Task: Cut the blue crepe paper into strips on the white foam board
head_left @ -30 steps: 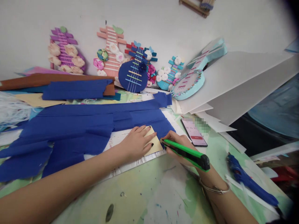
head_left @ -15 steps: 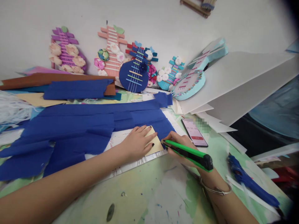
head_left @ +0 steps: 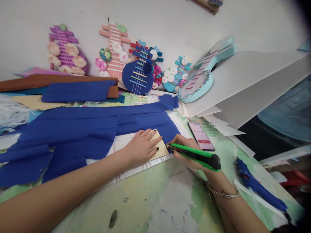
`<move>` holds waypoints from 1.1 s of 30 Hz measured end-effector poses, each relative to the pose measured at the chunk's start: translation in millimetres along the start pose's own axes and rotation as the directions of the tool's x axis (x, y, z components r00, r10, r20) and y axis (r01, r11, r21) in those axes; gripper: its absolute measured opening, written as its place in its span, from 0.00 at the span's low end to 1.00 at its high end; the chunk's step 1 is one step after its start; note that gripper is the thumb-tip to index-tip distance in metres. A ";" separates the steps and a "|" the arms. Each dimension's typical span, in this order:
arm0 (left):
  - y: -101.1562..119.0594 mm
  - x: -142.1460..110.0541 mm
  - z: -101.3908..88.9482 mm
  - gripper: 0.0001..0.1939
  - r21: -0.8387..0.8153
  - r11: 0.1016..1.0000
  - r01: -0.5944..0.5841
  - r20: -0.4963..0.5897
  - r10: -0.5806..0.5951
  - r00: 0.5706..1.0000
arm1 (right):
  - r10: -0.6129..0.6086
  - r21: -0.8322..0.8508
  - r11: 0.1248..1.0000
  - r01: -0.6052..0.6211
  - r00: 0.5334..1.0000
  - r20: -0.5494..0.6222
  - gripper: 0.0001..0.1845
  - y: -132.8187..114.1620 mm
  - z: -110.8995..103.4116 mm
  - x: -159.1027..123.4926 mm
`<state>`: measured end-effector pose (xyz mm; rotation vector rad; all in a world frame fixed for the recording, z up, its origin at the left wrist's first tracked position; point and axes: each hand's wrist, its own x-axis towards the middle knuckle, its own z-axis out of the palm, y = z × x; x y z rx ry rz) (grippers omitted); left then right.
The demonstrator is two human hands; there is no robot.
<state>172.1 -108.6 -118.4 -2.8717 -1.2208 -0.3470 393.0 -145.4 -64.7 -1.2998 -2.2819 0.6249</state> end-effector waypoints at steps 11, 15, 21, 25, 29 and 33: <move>1.1 -0.6 -1.4 0.24 -0.019 1.000 0.015 0.029 -0.015 0.999 | 0.010 -0.017 1.000 -0.010 1.000 0.010 0.10 1.2 0.5 -0.9; -0.1 -0.5 0.7 0.24 -0.031 1.000 0.006 0.017 -0.006 1.000 | 0.009 -0.014 1.000 -0.009 1.000 0.002 0.10 -0.3 0.3 -0.9; 0.0 -0.8 1.5 0.24 -0.027 1.000 0.015 0.006 -0.014 1.000 | 0.001 0.001 1.000 -0.001 1.000 -0.010 0.09 -1.4 0.8 -0.5; 0.8 -0.8 0.1 0.24 -0.024 1.000 0.019 0.016 -0.018 1.000 | 0.008 -0.005 1.000 -0.008 1.000 -0.026 0.10 -1.1 0.7 -0.4; 0.0 -0.7 1.0 0.24 -0.022 1.000 0.007 0.003 -0.007 1.000 | -0.007 0.003 1.000 0.007 0.999 -0.040 0.10 -0.7 1.1 0.8; -0.9 -0.7 2.5 0.24 -0.033 0.999 0.005 -0.007 -0.005 1.000 | -0.002 0.012 1.000 0.002 0.999 -0.036 0.09 -2.5 1.4 0.3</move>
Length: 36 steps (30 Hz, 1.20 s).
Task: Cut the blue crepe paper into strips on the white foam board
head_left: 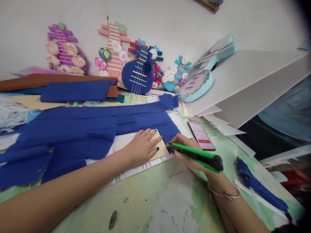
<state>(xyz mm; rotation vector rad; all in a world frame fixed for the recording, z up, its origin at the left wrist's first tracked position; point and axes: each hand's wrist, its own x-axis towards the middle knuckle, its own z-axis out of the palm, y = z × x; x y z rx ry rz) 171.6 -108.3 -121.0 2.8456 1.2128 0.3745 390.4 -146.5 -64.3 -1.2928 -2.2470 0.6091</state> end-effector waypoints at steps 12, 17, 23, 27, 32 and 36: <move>-0.8 -0.1 1.5 0.24 -0.025 1.000 0.008 0.001 -0.008 1.000 | 0.000 -0.007 1.000 0.000 1.000 0.014 0.10 -5.7 -1.1 -0.9; -0.5 -0.3 0.9 0.24 -0.033 0.999 0.009 -0.006 -0.010 1.000 | 0.006 -0.046 0.999 -0.005 1.000 0.018 0.09 -8.5 -2.0 -0.6; 0.1 -0.4 0.4 0.24 -0.049 0.999 0.020 -0.008 -0.020 1.000 | 0.024 -0.047 0.999 -0.023 1.000 0.013 0.09 -8.7 -1.4 -1.0; -0.3 -0.2 -0.2 0.24 -0.044 0.999 0.009 -0.002 -0.009 1.000 | 0.019 -0.016 1.000 -0.018 1.000 0.020 0.10 -7.1 -1.7 -0.7; 0.1 -0.4 -2.4 0.24 -0.023 1.000 0.007 0.014 -0.006 1.000 | 0.040 -0.011 0.999 -0.040 0.999 0.013 0.09 -7.3 -2.2 -0.1; 0.5 -0.3 -3.3 0.24 -0.013 1.000 0.010 0.018 -0.010 1.000 | 0.014 -0.012 1.000 -0.013 1.000 0.015 0.10 -7.3 -2.4 -0.2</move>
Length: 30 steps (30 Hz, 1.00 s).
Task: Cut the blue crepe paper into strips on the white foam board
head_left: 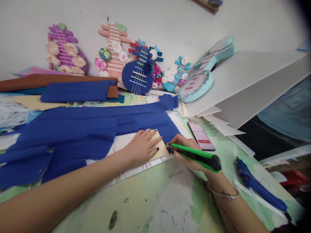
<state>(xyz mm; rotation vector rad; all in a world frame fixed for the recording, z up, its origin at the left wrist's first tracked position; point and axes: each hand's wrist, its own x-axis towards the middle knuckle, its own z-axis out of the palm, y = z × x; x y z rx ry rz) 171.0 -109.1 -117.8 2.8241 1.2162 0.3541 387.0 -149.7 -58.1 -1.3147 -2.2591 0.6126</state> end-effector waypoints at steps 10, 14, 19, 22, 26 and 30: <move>0.1 -0.4 2.5 0.24 -0.024 1.000 0.005 -0.035 -0.006 0.999 | 0.045 -0.095 0.995 -0.044 0.999 0.007 0.10 -0.6 4.3 0.9; 0.4 -0.3 1.5 0.24 -0.006 1.000 -0.003 -0.033 0.002 0.999 | 0.057 -0.095 0.994 -0.055 0.998 0.013 0.10 -0.5 4.6 1.2; -0.3 -0.4 2.0 0.24 -0.014 1.000 -0.004 -0.036 0.003 0.999 | 0.048 -0.082 0.996 -0.046 0.999 0.017 0.10 -0.1 4.1 1.0; -0.4 -0.4 2.6 0.23 -0.023 1.000 -0.004 -0.042 0.003 0.999 | 0.034 -0.096 0.995 -0.033 0.999 0.005 0.11 0.7 4.4 0.7; 0.6 0.1 1.0 0.23 -0.018 1.000 0.004 -0.028 -0.005 1.000 | 0.032 -0.102 0.994 -0.032 0.999 -0.003 0.10 -0.3 3.4 -0.2; 1.8 0.4 -1.6 0.24 0.000 1.000 0.008 -0.008 -0.008 1.000 | 0.039 -0.087 0.996 -0.039 0.999 0.004 0.10 -2.9 1.1 -1.1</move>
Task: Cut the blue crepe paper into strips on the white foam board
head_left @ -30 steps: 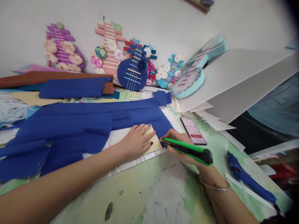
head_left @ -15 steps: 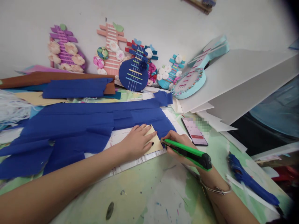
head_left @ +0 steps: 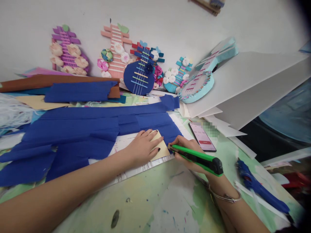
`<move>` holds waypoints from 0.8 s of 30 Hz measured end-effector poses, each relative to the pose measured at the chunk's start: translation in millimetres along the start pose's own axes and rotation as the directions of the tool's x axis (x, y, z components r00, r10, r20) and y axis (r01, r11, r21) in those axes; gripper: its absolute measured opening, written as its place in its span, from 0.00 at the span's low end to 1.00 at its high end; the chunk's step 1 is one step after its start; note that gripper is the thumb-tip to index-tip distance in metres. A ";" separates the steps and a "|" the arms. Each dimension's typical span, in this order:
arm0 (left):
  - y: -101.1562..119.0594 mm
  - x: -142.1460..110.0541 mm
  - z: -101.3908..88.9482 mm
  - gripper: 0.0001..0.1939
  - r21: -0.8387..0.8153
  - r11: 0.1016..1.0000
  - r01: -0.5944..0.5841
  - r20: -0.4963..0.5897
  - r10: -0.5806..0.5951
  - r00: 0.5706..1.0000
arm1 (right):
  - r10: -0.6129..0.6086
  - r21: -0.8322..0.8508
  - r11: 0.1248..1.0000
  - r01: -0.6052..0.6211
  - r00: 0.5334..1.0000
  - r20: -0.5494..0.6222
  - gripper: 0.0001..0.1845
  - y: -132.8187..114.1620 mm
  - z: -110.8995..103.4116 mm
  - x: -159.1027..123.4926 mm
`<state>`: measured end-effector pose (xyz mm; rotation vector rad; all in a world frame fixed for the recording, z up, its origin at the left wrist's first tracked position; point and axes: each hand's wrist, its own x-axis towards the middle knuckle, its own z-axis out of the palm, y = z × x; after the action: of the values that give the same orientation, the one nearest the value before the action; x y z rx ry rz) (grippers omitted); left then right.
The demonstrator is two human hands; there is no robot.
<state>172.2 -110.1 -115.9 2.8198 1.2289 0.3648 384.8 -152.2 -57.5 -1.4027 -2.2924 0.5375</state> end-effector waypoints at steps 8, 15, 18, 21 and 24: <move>-0.2 0.2 -0.1 0.24 0.012 1.000 -0.008 -0.003 0.008 1.000 | 0.017 0.006 1.000 -0.017 1.000 0.021 0.08 -1.9 1.1 0.8; -1.3 0.2 0.5 0.24 0.032 0.999 -0.008 0.020 0.007 1.000 | -0.065 0.054 0.996 0.065 0.998 -0.003 0.10 2.5 -0.1 -0.2; -1.4 0.0 1.1 0.24 0.025 1.000 -0.005 0.021 0.005 1.000 | -0.085 0.055 0.995 0.086 0.996 -0.017 0.10 2.5 -1.0 -1.0; -1.5 -0.2 1.6 0.24 0.012 1.000 -0.005 0.009 0.004 1.000 | -0.074 0.036 0.997 0.075 0.997 -0.012 0.10 1.5 -1.4 -1.4; -1.1 -0.1 1.3 0.24 0.017 1.000 -0.001 0.015 0.001 1.000 | -0.074 0.030 0.997 0.074 0.997 -0.008 0.09 1.4 -1.2 -1.4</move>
<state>171.6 -109.3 -117.3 2.8317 1.2335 0.3342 387.1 -152.7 -57.4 -1.2976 -2.3110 0.5406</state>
